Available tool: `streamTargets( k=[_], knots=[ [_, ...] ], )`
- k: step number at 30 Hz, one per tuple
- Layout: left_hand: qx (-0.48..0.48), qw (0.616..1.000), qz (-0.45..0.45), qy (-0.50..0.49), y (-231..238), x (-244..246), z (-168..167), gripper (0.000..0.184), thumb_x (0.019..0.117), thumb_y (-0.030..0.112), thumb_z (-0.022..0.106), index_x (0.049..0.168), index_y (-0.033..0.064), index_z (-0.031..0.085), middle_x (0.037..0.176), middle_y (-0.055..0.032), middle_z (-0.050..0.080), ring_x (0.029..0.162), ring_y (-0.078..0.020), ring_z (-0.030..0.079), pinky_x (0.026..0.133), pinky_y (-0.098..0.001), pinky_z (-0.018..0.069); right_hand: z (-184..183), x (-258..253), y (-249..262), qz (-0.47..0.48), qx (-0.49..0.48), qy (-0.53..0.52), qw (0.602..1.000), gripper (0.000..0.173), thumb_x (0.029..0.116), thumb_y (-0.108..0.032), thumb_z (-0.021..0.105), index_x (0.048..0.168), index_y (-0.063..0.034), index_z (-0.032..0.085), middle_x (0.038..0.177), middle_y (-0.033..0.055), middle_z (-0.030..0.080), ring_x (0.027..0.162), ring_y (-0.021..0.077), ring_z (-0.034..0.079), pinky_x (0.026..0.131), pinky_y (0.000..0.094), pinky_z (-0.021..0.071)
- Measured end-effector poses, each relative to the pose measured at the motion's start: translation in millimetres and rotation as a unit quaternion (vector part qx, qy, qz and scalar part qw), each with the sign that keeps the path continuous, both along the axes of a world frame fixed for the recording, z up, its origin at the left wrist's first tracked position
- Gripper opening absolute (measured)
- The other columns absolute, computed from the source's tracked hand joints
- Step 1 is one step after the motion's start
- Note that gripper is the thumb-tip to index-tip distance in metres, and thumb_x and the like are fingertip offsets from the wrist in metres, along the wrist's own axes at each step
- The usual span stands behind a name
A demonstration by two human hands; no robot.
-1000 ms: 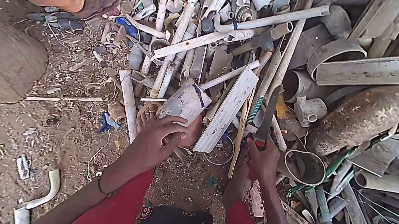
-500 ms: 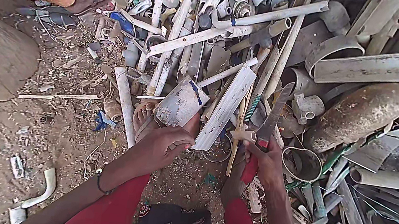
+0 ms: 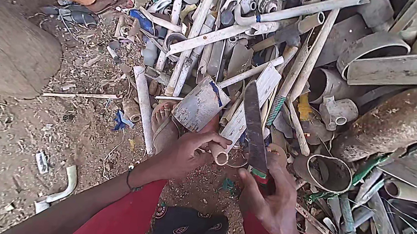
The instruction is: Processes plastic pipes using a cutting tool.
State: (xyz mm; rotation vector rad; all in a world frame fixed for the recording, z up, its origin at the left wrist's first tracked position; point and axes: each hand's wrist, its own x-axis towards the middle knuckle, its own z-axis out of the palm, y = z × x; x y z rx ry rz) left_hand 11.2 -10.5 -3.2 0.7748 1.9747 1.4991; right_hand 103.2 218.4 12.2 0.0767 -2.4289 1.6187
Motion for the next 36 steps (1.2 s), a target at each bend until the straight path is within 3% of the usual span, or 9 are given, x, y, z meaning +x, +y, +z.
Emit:
streamTargets(
  k=[6,13,18,21,25,27,29,32,36],
  knots=[
    [0.053,0.991,0.117,0.023,-1.4,-1.4,-3.4,0.025,0.0982,0.013,0.066,0.120,0.0044,0.058,0.133,-0.0053,0.067,0.128,-0.0136,0.061,0.108,-0.0304,0.0520,5.9,9.7,2.7,-0.053,-0.058,-0.092,0.993,0.044,0.1075,-0.041,0.049,0.119,0.0009,0.057,0.073,-0.0026,0.063,0.053,0.0022,0.057,0.044,0.0202,0.0506],
    [0.021,0.973,0.215,0.081,-6.3,-3.6,-5.6,0.035,0.0991,0.026,0.067,0.125,0.0156,0.046,0.154,-0.0052,0.051,0.146,-0.0224,0.044,0.116,-0.0385,0.0442,1.2,14.8,-12.4,0.127,-0.184,-0.368,0.903,0.035,0.1023,-0.029,0.057,0.126,-0.0037,0.058,0.076,-0.0015,0.059,0.052,0.0056,0.053,0.047,0.0239,0.0490],
    [0.011,0.972,0.228,0.054,-9.7,-4.1,-8.2,0.031,0.1000,0.023,0.065,0.122,0.0166,0.044,0.155,-0.0009,0.049,0.147,-0.0194,0.041,0.119,-0.0380,0.0406,-6.6,10.4,-11.7,0.045,-0.182,-0.329,0.925,0.047,0.1012,-0.027,0.058,0.138,0.0019,0.048,0.077,-0.0010,0.061,0.052,0.0065,0.055,0.047,0.0253,0.0523],
    [0.004,0.973,0.224,0.051,-7.8,-3.7,-5.5,0.033,0.1006,0.028,0.064,0.123,0.0172,0.042,0.157,0.0004,0.047,0.148,-0.0174,0.040,0.118,-0.0348,0.0408,-7.9,9.4,-10.9,0.128,-0.149,-0.350,0.916,0.036,0.0983,-0.024,0.062,0.126,-0.0008,0.062,0.083,0.0022,0.064,0.060,0.0063,0.058,0.056,0.0256,0.0525],
    [0.013,0.966,0.257,0.000,-7.2,-4.0,-5.0,0.035,0.0987,0.027,0.061,0.125,0.0159,0.040,0.125,0.0026,0.067,0.121,-0.0111,0.062,0.103,-0.0325,0.0519,-36.3,-10.1,3.0,-0.065,0.017,-0.285,0.956,0.033,0.0947,-0.022,0.067,0.116,0.0034,0.066,0.080,0.0106,0.067,0.058,0.0180,0.064,0.053,0.0378,0.0575],
    [0.011,0.967,0.252,-0.033,-10.5,-4.2,-6.7,0.038,0.0974,0.019,0.054,0.131,0.0103,0.040,0.108,0.0000,0.067,0.103,-0.0107,0.067,0.093,-0.0310,0.0564,-50.1,-33.7,17.1,-0.145,0.126,-0.342,0.920,0.052,0.0940,-0.019,0.070,0.135,0.0097,0.056,0.117,0.0301,0.064,0.096,0.0408,0.068,0.085,0.0597,0.0527],
    [-0.007,0.970,0.233,-0.074,-13.6,-3.1,-7.4,0.026,0.0952,0.011,0.052,0.120,0.0092,0.049,0.099,0.0012,0.069,0.096,-0.0099,0.069,0.089,-0.0294,0.0574,-68.5,-52.5,26.5,-0.160,0.129,-0.426,0.881,0.059,0.0960,-0.022,0.071,0.144,0.0052,0.049,0.131,0.0264,0.059,0.102,0.0352,0.068,0.090,0.0517,0.0555],
    [-0.064,0.969,0.197,-0.135,-12.4,-0.9,-6.8,0.015,0.0976,0.016,0.057,0.110,0.0095,0.055,0.093,0.0041,0.067,0.085,-0.0057,0.067,0.081,-0.0246,0.0573,-95.1,-59.7,28.8,-0.173,0.060,-0.457,0.870,0.045,0.0955,-0.021,0.073,0.131,0.0024,0.056,0.100,0.0178,0.068,0.069,0.0236,0.070,0.065,0.0409,0.0607],
    [-0.109,0.970,0.156,-0.149,-11.1,-1.3,-5.1,0.023,0.0991,0.032,0.062,0.111,0.0122,0.058,0.087,0.0069,0.065,0.079,-0.0025,0.065,0.075,-0.0214,0.0565,-82.2,-51.1,36.6,-0.171,0.022,-0.469,0.866,0.050,0.0905,-0.010,0.075,0.133,0.0036,0.054,0.100,0.0170,0.065,0.069,0.0204,0.066,0.064,0.0382,0.0577]
  ],
)
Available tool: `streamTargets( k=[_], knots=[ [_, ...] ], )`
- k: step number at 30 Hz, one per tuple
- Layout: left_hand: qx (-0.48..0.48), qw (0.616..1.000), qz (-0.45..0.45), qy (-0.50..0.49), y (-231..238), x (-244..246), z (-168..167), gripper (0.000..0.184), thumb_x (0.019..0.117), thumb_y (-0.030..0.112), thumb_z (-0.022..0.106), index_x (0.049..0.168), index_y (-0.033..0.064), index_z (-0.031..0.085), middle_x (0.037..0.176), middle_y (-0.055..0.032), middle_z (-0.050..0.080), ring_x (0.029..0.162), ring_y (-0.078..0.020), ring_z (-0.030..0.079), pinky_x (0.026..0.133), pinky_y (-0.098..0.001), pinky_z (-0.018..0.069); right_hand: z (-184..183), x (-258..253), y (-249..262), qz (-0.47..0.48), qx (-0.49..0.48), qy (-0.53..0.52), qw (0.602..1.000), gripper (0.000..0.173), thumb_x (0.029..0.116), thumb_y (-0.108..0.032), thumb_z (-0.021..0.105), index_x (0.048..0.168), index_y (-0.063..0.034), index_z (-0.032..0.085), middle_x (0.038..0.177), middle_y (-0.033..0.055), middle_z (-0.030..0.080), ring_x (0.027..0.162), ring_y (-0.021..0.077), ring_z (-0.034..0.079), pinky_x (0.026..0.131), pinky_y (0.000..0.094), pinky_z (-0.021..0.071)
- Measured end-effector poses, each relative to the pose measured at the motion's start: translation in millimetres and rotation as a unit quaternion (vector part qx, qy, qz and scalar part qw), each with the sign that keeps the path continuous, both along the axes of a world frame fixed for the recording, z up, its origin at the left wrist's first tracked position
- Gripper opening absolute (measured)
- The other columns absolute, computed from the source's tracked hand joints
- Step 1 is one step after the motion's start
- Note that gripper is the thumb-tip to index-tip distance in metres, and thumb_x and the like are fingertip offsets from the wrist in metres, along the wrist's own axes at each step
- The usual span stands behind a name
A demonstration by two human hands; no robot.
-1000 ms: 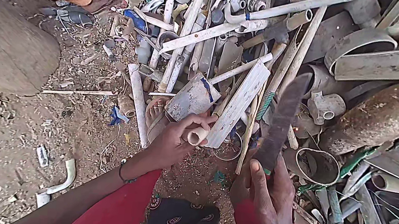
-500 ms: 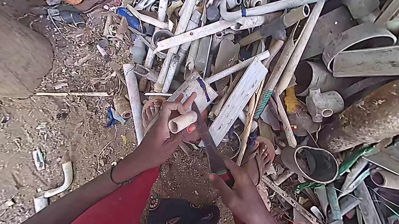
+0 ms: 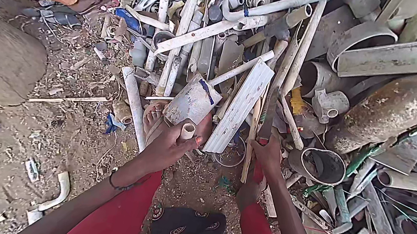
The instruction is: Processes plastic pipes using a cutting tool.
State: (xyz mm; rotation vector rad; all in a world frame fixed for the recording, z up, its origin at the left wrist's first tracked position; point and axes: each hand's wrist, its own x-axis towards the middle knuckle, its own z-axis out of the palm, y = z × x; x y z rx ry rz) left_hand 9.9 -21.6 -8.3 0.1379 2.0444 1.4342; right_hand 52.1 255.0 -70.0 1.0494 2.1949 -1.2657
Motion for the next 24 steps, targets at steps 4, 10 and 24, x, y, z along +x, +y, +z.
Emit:
streamTargets(
  k=[4,10,24],
  knots=[
    [-0.039,0.999,-0.025,0.011,0.3,-2.0,-1.3,0.027,0.0970,0.038,0.063,0.110,0.0137,0.061,0.089,0.0065,0.065,0.080,-0.0009,0.065,0.075,-0.0215,0.0554,23.3,14.2,-16.8,-0.121,-0.192,0.048,0.973,0.041,0.0834,0.002,0.079,0.116,0.0031,0.054,0.076,0.0078,0.064,0.044,0.0088,0.052,0.042,0.0236,0.0484],
    [-0.059,0.994,-0.091,-0.014,0.0,-3.3,-2.8,0.040,0.0993,0.044,0.059,0.122,0.0106,0.061,0.101,0.0031,0.067,0.091,-0.0024,0.066,0.083,-0.0249,0.0557,34.4,42.7,-42.1,-0.173,-0.402,0.147,0.887,0.035,0.0813,0.010,0.072,0.111,0.0026,0.055,0.090,0.0132,0.075,0.046,0.0059,0.055,0.043,0.0185,0.0473],
    [0.079,0.979,-0.104,-0.156,36.0,-13.2,17.9,0.046,0.1001,0.016,0.061,0.142,0.0085,0.042,0.115,-0.0014,0.064,0.097,-0.0062,0.067,0.083,-0.0231,0.0592,50.5,51.0,-43.1,0.133,-0.216,0.303,0.919,0.029,0.1010,-0.028,0.063,0.112,-0.0006,0.062,0.079,0.0001,0.066,0.054,0.0047,0.060,0.049,0.0246,0.0561]
  ],
)
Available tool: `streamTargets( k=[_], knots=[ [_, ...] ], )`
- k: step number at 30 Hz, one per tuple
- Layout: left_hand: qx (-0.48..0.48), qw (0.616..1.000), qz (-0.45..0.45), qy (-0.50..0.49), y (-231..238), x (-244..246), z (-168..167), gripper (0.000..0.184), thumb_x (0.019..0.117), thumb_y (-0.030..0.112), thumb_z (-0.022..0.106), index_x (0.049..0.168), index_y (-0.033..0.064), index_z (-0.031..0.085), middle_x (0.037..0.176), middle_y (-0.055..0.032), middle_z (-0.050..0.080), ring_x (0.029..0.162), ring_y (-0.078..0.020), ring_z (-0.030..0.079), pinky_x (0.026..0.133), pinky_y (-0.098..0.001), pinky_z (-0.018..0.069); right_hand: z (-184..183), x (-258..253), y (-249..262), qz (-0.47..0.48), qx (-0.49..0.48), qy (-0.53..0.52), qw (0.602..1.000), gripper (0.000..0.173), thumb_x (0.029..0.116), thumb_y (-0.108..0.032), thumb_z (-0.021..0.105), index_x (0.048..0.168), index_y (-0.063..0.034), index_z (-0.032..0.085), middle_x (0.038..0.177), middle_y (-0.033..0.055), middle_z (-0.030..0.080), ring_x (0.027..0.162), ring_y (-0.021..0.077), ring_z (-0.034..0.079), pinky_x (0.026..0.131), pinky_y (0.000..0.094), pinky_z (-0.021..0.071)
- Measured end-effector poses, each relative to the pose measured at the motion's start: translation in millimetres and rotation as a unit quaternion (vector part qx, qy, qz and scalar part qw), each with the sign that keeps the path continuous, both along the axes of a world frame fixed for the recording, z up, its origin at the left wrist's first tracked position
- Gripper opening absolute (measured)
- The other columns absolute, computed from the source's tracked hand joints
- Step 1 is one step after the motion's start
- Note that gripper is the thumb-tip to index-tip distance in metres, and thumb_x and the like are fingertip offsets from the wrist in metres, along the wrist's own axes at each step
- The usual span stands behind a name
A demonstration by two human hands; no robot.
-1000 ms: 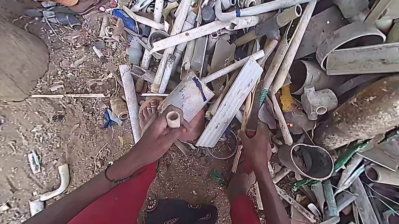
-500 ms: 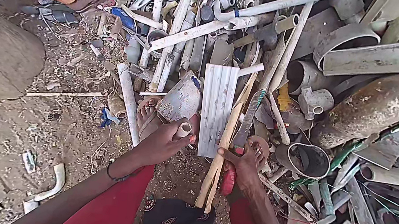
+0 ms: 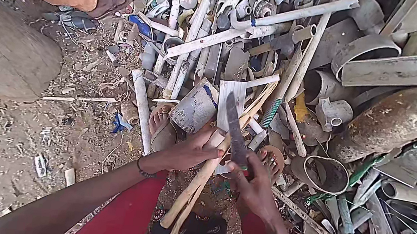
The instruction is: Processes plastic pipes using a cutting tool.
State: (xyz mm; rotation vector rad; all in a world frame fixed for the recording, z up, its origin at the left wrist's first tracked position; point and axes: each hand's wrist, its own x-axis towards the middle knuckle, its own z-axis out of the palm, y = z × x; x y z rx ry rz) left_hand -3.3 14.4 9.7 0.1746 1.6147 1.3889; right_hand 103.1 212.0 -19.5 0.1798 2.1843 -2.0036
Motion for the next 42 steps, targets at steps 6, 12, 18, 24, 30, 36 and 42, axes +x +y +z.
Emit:
streamTargets(
  k=[6,12,18,24,30,36,42],
  knots=[
    [-0.191,0.758,-0.113,0.613,-23.5,-64.2,29.8,0.046,0.0817,0.002,0.073,0.126,0.0125,0.070,0.106,-0.0155,0.070,0.084,-0.0353,0.070,0.068,-0.0551,0.0574,37.4,-6.3,32.1,-0.193,0.135,-0.005,0.972,0.041,0.0891,-0.013,0.063,0.125,0.0053,0.056,0.091,0.0024,0.069,0.060,0.0055,0.065,0.053,0.0247,0.0580],
    [-0.216,0.677,-0.089,0.698,-64.2,-44.1,11.6,0.034,0.0922,0.004,0.059,0.122,0.0141,0.072,0.105,-0.0113,0.073,0.086,-0.0328,0.071,0.066,-0.0470,0.0574,60.2,6.2,32.8,-0.265,0.129,0.254,0.921,0.032,0.1073,-0.042,0.050,0.136,-0.0281,0.049,0.101,-0.0130,0.072,0.076,0.0032,0.071,0.063,0.0210,0.0619],
    [-0.247,0.656,-0.052,0.711,-73.8,-3.0,-20.1,0.013,0.0940,0.004,0.058,0.101,0.0071,0.068,0.104,-0.0112,0.074,0.085,-0.0317,0.071,0.067,-0.0417,0.0572,8.9,10.1,8.8,0.054,0.273,-0.057,0.959,0.041,0.1006,-0.020,0.057,0.136,0.0016,0.059,0.083,0.0112,0.068,0.068,0.0223,0.065,0.067,0.0420,0.0556],
    [-0.222,0.735,0.012,0.641,-83.5,7.2,-29.0,0.010,0.0918,0.008,0.059,0.093,0.0038,0.068,0.110,-0.0135,0.073,0.098,-0.0282,0.072,0.080,-0.0397,0.0596,-2.9,16.4,15.5,-0.082,0.274,-0.001,0.958,0.050,0.0995,-0.032,0.054,0.130,0.0082,0.057,0.080,0.0067,0.067,0.062,0.0131,0.064,0.059,0.0361,0.0572],
    [-0.153,0.702,0.012,0.696,-91.8,16.6,-30.7,0.009,0.1000,0.008,0.054,0.095,0.0065,0.062,0.105,-0.0128,0.072,0.094,-0.0232,0.070,0.079,-0.0311,0.0571,-18.5,23.3,13.9,-0.060,0.264,-0.026,0.962,0.039,0.0915,-0.031,0.062,0.114,0.0003,0.069,0.079,0.0038,0.068,0.063,0.0068,0.062,0.061,0.0271,0.0539],
    [-0.054,0.682,0.030,0.729,-108.4,26.9,-36.2,0.006,0.1025,0.011,0.057,0.097,0.0085,0.057,0.102,-0.0120,0.069,0.096,-0.0207,0.069,0.085,-0.0283,0.0556,-2.6,13.1,17.3,-0.291,0.046,-0.043,0.955,0.021,0.0886,-0.012,0.063,0.107,-0.0030,0.056,0.062,-0.0095,0.060,0.045,0.0008,0.056,0.044,0.0198,0.0518],
    [-0.001,0.838,0.161,0.522,-111.9,23.6,-23.0,0.033,0.0872,0.028,0.080,0.085,0.0128,0.052,0.093,0.0008,0.065,0.085,-0.0026,0.063,0.075,-0.0173,0.0534,-8.1,13.2,17.0,-0.325,-0.037,-0.088,0.941,0.012,0.0899,-0.007,0.060,0.101,-0.0062,0.057,0.055,-0.0060,0.057,0.041,0.0064,0.055,0.041,0.0235,0.0515]
  ],
)
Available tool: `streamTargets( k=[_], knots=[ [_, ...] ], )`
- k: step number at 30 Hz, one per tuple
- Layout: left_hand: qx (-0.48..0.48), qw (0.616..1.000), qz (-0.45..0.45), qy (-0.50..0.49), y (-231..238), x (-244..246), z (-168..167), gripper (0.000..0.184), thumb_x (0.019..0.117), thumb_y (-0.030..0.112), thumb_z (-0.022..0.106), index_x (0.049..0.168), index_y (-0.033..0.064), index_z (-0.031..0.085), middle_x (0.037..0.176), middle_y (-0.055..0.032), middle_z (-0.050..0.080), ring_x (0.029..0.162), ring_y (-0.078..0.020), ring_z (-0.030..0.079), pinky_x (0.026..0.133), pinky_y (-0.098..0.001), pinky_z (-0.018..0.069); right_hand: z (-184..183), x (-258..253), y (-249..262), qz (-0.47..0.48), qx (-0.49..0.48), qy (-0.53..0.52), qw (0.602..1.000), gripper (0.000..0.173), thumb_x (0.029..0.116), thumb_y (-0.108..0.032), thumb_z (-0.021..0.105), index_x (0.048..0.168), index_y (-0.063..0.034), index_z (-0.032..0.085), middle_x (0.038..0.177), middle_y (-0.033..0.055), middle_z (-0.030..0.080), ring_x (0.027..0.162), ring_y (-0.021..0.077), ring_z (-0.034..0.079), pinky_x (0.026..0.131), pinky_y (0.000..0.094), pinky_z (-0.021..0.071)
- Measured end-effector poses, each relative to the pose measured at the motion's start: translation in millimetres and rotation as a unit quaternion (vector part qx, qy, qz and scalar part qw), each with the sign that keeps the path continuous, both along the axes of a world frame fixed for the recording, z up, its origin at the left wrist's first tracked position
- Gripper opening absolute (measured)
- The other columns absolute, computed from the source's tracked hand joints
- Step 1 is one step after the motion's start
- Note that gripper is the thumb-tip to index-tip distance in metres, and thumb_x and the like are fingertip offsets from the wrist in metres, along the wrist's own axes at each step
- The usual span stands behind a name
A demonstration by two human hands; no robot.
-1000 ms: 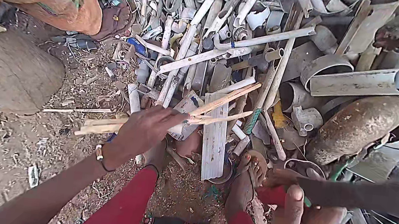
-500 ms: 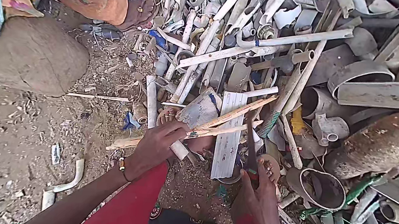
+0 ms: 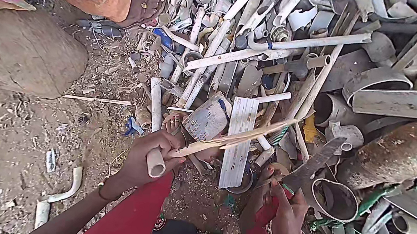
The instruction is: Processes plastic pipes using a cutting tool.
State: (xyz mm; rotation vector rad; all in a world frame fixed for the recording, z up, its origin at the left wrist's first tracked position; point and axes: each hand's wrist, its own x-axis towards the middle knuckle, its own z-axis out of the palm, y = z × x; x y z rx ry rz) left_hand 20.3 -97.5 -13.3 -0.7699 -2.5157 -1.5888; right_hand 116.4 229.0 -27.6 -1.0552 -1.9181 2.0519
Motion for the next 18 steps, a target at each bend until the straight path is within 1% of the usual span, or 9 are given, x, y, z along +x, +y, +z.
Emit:
streamTargets(
  k=[4,7,9,10,12,14,16,17,18],
  knots=[
    [0.025,0.994,-0.075,-0.070,-5.9,-5.8,6.1,0.033,0.0868,0.031,0.081,0.085,0.0132,0.053,0.090,0.0023,0.063,0.083,-0.0010,0.060,0.071,-0.0156,0.0499,3.6,5.1,0.2,0.061,0.139,0.051,0.987,0.029,0.0846,-0.017,0.072,0.105,-0.0016,0.058,0.067,-0.0090,0.063,0.049,-0.0016,0.058,0.047,0.0173,0.0533],
    [0.016,0.993,-0.092,-0.076,1.2,-3.6,9.2,0.033,0.0870,0.030,0.081,0.083,0.0112,0.054,0.088,0.0005,0.062,0.086,-0.0021,0.059,0.075,-0.0160,0.0490,13.3,2.8,-5.1,0.102,0.277,0.115,0.949,0.061,0.0814,-0.024,0.078,0.120,0.0155,0.052,0.097,0.0044,0.067,0.076,-0.0121,0.061,0.069,0.0079,0.0535],
    [0.000,0.994,-0.080,-0.067,5.7,-2.9,9.6,0.033,0.0862,0.031,0.081,0.083,0.0108,0.055,0.088,0.0000,0.062,0.086,-0.0020,0.060,0.075,-0.0153,0.0489,14.2,-0.3,-7.5,0.099,0.326,0.159,0.927,0.066,0.0825,-0.023,0.077,0.127,0.0164,0.047,0.108,0.0092,0.067,0.093,-0.0142,0.060,0.084,0.0058,0.0500],
    [-0.008,0.995,-0.074,-0.063,7.2,-3.1,9.8,0.033,0.0861,0.032,0.081,0.083,0.0109,0.055,0.088,0.0001,0.061,0.085,-0.0015,0.059,0.075,-0.0147,0.0487,13.7,-2.3,-7.5,0.085,0.349,0.173,0.917,0.065,0.0819,-0.022,0.077,0.125,0.0163,0.047,0.106,0.0102,0.066,0.094,-0.0139,0.060,0.087,0.0058,0.0484],
    [-0.017,0.995,-0.077,-0.063,7.8,-4.4,11.0,0.033,0.0856,0.033,0.081,0.082,0.0110,0.056,0.085,0.0005,0.060,0.081,-0.0008,0.058,0.071,-0.0141,0.0471,14.0,-5.0,-4.6,0.075,0.361,0.168,0.914,0.066,0.0821,-0.021,0.077,0.126,0.0168,0.045,0.107,0.0115,0.065,0.094,-0.0118,0.060,0.088,0.0067,0.0483],
    [-0.008,0.992,-0.098,-0.076,6.9,-5.9,11.6,0.033,0.0845,0.032,0.082,0.081,0.0119,0.056,0.081,0.0020,0.058,0.077,-0.0002,0.055,0.067,-0.0137,0.0451,14.8,-7.5,-1.1,0.089,0.348,0.113,0.926,0.062,0.0813,-0.019,0.077,0.125,0.0182,0.053,0.097,0.0117,0.068,0.081,-0.0074,0.062,0.076,0.0102,0.0516],
    [0.033,0.988,-0.112,-0.103,7.4,-5.8,10.8,0.032,0.0838,0.031,0.083,0.081,0.0142,0.056,0.080,0.0052,0.056,0.074,0.0016,0.054,0.065,-0.0130,0.0440,12.4,-12.0,1.9,0.123,0.303,0.038,0.944,0.040,0.0810,-0.021,0.072,0.108,0.0077,0.065,0.077,0.0017,0.067,0.059,-0.0064,0.059,0.056,0.0129,0.0513],
    [0.058,0.985,-0.106,-0.120,7.2,-5.3,10.1,0.031,0.0837,0.031,0.084,0.083,0.0161,0.057,0.080,0.0072,0.057,0.075,0.0020,0.055,0.066,-0.0134,0.0456,9.5,-13.5,3.5,0.147,0.270,0.020,0.951,0.036,0.0837,-0.022,0.072,0.109,0.0033,0.068,0.075,-0.0016,0.068,0.055,-0.0050,0.059,0.052,0.0153,0.0526],
    [0.086,0.982,-0.092,-0.138,6.4,-4.8,9.1,0.029,0.0830,0.030,0.084,0.084,0.0183,0.057,0.081,0.0088,0.058,0.076,0.0019,0.057,0.067,-0.0142,0.0475,6.8,-13.0,4.1,0.180,0.272,0.014,0.945,0.038,0.0851,-0.025,0.072,0.114,0.0002,0.070,0.079,-0.0026,0.069,0.060,-0.0036,0.060,0.058,0.0186,0.0545]
  ],
)
